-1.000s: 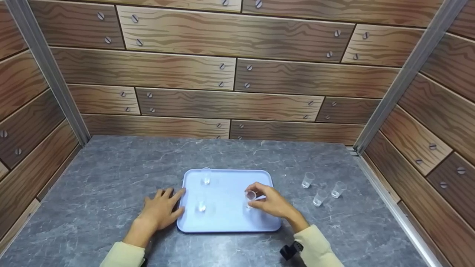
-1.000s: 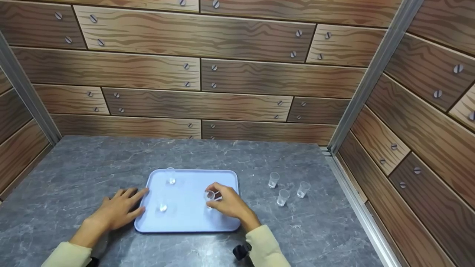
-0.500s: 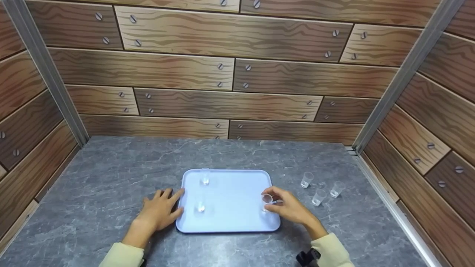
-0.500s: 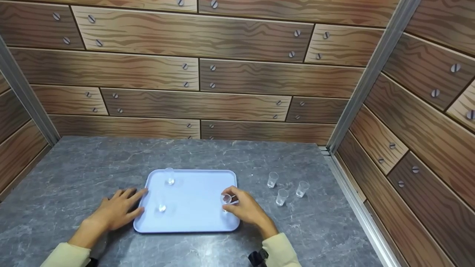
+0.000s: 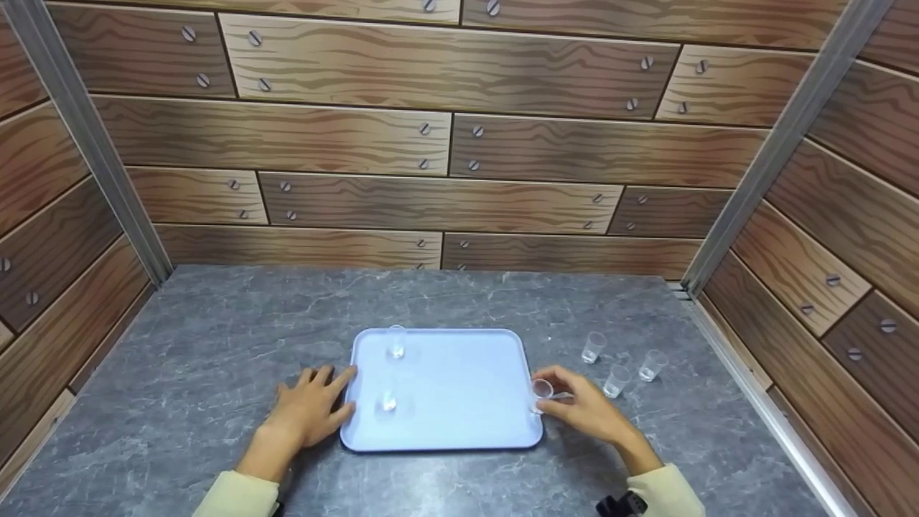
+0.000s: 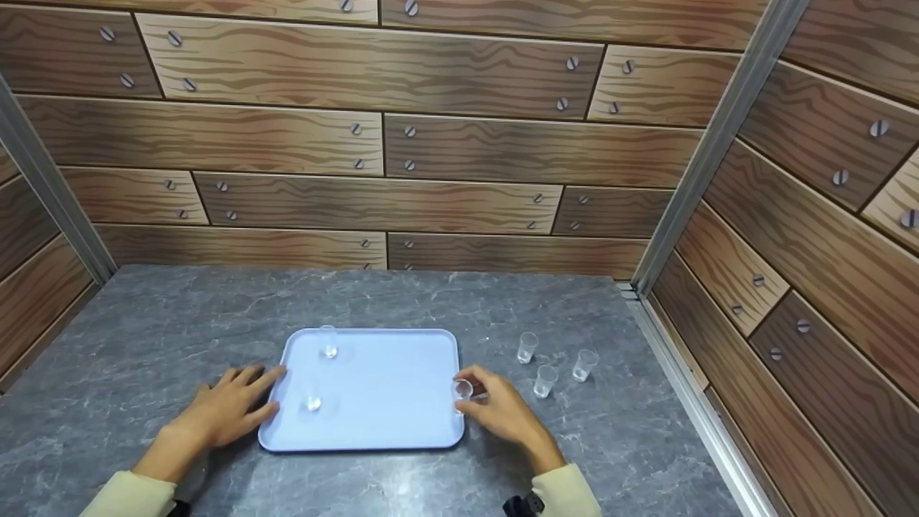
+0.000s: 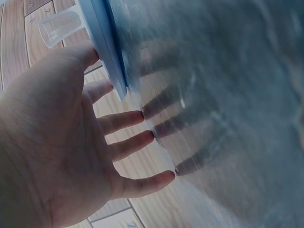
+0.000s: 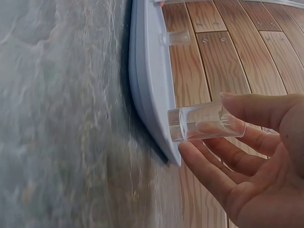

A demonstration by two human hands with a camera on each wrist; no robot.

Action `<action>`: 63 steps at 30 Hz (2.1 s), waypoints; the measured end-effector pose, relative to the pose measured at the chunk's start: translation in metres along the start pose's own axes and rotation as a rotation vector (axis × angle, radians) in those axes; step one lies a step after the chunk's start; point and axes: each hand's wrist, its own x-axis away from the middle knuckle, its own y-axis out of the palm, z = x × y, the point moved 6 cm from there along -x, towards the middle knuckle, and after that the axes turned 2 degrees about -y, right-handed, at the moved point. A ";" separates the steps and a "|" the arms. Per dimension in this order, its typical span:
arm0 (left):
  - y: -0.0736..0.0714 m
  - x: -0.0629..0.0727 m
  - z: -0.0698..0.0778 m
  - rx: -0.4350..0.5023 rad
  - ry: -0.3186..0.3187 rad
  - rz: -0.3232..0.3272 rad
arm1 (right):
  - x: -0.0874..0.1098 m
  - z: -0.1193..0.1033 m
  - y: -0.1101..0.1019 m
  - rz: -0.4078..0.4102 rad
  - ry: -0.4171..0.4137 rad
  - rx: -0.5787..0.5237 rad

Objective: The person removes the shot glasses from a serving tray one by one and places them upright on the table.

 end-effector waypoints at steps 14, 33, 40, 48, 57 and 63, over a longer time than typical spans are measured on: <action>-0.001 0.001 0.001 0.013 0.006 0.010 | 0.020 0.003 -0.025 0.083 -0.052 0.069; 0.000 -0.001 0.000 -0.004 -0.006 0.003 | 0.041 0.021 -0.049 0.127 -0.003 0.069; -0.001 0.000 0.000 -0.001 -0.002 0.006 | 0.047 0.025 -0.056 0.148 0.030 0.074; -0.002 0.001 0.001 0.006 0.005 0.011 | 0.056 0.031 -0.065 0.174 0.023 0.081; -0.003 0.003 0.002 0.012 0.011 0.028 | 0.068 0.037 -0.081 0.229 0.065 0.093; -0.003 0.002 0.002 0.015 0.007 0.020 | 0.077 0.046 -0.092 0.263 0.172 0.103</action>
